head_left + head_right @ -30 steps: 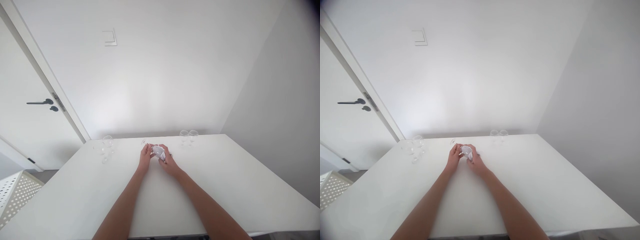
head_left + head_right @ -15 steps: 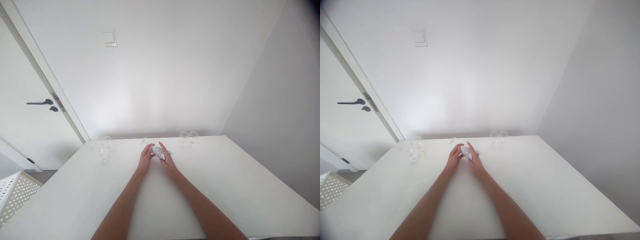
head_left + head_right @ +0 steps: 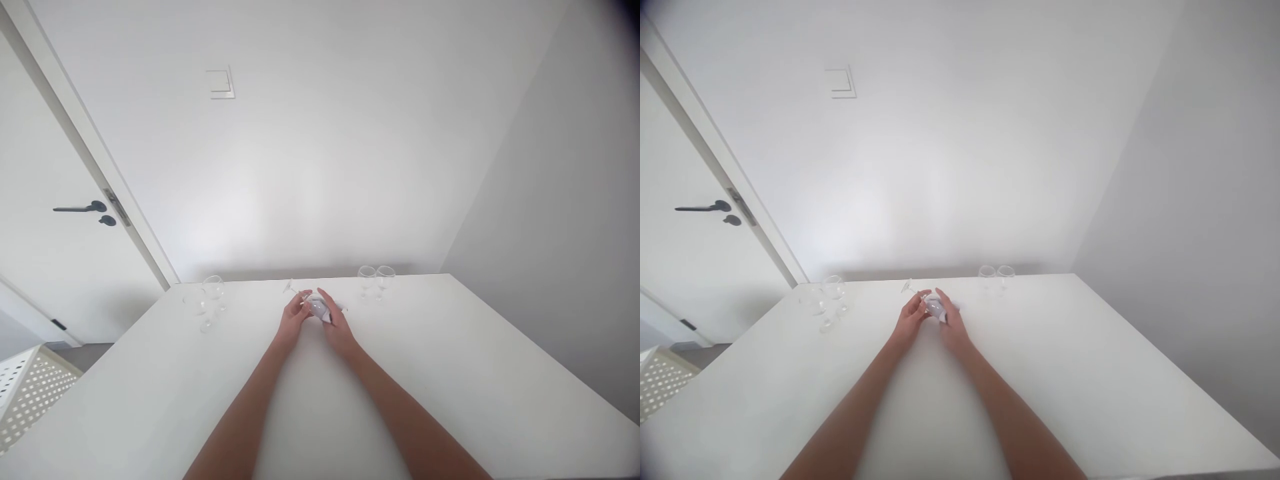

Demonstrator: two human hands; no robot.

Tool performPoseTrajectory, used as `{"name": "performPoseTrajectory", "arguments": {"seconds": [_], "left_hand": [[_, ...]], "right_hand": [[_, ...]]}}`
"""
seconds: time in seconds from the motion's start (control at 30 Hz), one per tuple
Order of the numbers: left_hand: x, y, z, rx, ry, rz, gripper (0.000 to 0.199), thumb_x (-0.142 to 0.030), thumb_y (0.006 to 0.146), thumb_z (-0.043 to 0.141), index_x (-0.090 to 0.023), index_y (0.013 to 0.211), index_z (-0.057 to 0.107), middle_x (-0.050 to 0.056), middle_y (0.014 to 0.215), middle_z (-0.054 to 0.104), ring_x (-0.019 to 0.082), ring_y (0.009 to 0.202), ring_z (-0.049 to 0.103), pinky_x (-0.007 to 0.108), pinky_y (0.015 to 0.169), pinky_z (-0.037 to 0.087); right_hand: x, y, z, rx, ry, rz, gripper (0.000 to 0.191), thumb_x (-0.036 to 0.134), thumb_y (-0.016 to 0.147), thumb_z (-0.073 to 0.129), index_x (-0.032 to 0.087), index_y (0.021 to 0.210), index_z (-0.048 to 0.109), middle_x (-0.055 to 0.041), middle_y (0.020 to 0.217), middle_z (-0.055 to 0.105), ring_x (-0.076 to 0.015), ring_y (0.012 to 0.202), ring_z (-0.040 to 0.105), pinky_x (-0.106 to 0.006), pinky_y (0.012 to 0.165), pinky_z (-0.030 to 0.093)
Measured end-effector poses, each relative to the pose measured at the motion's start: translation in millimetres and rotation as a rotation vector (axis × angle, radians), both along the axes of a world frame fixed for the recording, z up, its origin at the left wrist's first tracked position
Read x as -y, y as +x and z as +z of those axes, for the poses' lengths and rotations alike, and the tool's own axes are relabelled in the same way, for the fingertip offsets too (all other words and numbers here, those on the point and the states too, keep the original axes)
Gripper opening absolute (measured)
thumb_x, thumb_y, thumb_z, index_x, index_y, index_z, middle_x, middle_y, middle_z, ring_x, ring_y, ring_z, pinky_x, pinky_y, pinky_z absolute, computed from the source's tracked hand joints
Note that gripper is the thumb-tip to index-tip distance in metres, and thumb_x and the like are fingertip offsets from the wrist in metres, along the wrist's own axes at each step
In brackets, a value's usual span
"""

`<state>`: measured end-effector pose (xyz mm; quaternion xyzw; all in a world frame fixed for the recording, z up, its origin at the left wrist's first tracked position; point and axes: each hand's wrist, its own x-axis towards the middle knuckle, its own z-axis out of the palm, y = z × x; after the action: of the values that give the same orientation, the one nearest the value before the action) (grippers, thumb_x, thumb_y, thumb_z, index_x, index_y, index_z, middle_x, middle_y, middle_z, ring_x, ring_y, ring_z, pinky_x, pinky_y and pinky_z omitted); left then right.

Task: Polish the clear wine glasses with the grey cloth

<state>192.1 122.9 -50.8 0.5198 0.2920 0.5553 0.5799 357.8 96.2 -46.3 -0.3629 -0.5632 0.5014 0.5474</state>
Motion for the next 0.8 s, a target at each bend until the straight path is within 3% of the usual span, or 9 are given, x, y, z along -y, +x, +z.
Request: {"name": "performPoseTrajectory", "arguments": {"seconds": [0.07, 0.13, 0.27, 0.33, 0.47, 0.53, 0.67, 0.8], "left_hand": [[-1.5, -1.5, -2.6, -0.049, 0.004, 0.059, 0.045, -0.052, 0.093, 0.074, -0.022, 0.127, 0.073, 0.012, 0.119, 0.074, 0.028, 0.112, 0.067, 0.043, 0.101, 0.053], [-3.2, -2.9, -3.7, -0.039, 0.009, 0.09, 0.048, -0.051, 0.089, 0.079, -0.021, 0.125, 0.074, 0.013, 0.122, 0.073, 0.029, 0.116, 0.066, 0.043, 0.102, 0.053], [-2.0, -0.6, -0.3, 0.078, 0.02, -0.037, 0.058, -0.048, 0.086, 0.083, -0.023, 0.136, 0.069, 0.016, 0.139, 0.067, 0.031, 0.125, 0.063, 0.042, 0.103, 0.052], [-0.3, 1.0, 0.7, 0.065, 0.035, -0.081, 0.055, -0.05, 0.09, 0.078, -0.022, 0.136, 0.069, 0.016, 0.137, 0.068, 0.029, 0.122, 0.064, 0.041, 0.102, 0.052], [-2.3, -1.8, -3.7, -0.053, -0.024, 0.066, 0.051, -0.053, 0.089, 0.078, -0.021, 0.129, 0.073, 0.011, 0.113, 0.074, 0.025, 0.105, 0.067, 0.039, 0.097, 0.052], [-4.6, -4.1, -4.7, -0.008, -0.039, 0.106, 0.056, -0.049, 0.085, 0.083, -0.022, 0.132, 0.071, 0.01, 0.114, 0.074, 0.025, 0.108, 0.067, 0.038, 0.098, 0.05], [-2.2, -2.3, 2.2, 0.108, -0.007, -0.029, 0.057, -0.046, 0.085, 0.084, -0.023, 0.135, 0.069, 0.014, 0.133, 0.07, 0.026, 0.113, 0.066, 0.038, 0.096, 0.05], [1.6, 0.0, 6.1, 0.031, -0.025, 0.004, 0.041, -0.053, 0.092, 0.075, -0.02, 0.117, 0.075, 0.013, 0.125, 0.072, 0.025, 0.106, 0.067, 0.038, 0.092, 0.051]], "right_hand": [[1.8, -4.8, -0.4, 0.076, 0.064, 0.012, 0.082, 0.012, 0.07, 0.059, 0.034, 0.149, 0.06, -0.001, 0.154, 0.06, -0.0306, 0.147, 0.048, -0.054, 0.129, 0.027], [2.5, -5.2, 2.1, -0.03, -0.015, 0.044, 0.086, 0.013, 0.071, 0.059, 0.035, 0.154, 0.054, -0.0026, 0.15, 0.063, -0.0305, 0.142, 0.053, -0.055, 0.126, 0.034], [-0.6, 3.8, 6.3, -0.359, -0.238, 0.155, 0.097, 0.015, 0.067, 0.061, 0.033, 0.161, 0.043, -0.0072, 0.137, 0.069, -0.0318, 0.12, 0.067, -0.057, 0.108, 0.051], [-2.1, 6.0, 5.1, -0.3, -0.222, 0.098, 0.093, 0.014, 0.065, 0.061, 0.033, 0.155, 0.052, -0.0067, 0.134, 0.07, -0.0318, 0.119, 0.067, -0.055, 0.108, 0.051], [0.0, 0.4, 4.1, -0.017, -0.053, -0.013, 0.076, 0.015, 0.069, 0.062, 0.034, 0.143, 0.066, -0.0037, 0.137, 0.069, -0.0315, 0.133, 0.059, -0.054, 0.121, 0.039], [1.7, -1.2, 6.9, -0.094, -0.084, 0.054, 0.079, 0.016, 0.069, 0.062, 0.034, 0.146, 0.063, -0.0041, 0.137, 0.069, -0.0313, 0.131, 0.06, -0.054, 0.119, 0.041], [1.1, 3.3, 12.1, -0.365, -0.259, 0.161, 0.09, 0.013, 0.063, 0.062, 0.033, 0.151, 0.057, -0.0057, 0.134, 0.071, -0.0302, 0.116, 0.067, -0.054, 0.106, 0.051], [-3.4, 3.1, 9.8, -0.17, -0.151, 0.028, 0.074, 0.012, 0.057, 0.058, 0.031, 0.127, 0.074, -0.0025, 0.133, 0.071, -0.0305, 0.124, 0.06, -0.044, 0.103, 0.051]]}}
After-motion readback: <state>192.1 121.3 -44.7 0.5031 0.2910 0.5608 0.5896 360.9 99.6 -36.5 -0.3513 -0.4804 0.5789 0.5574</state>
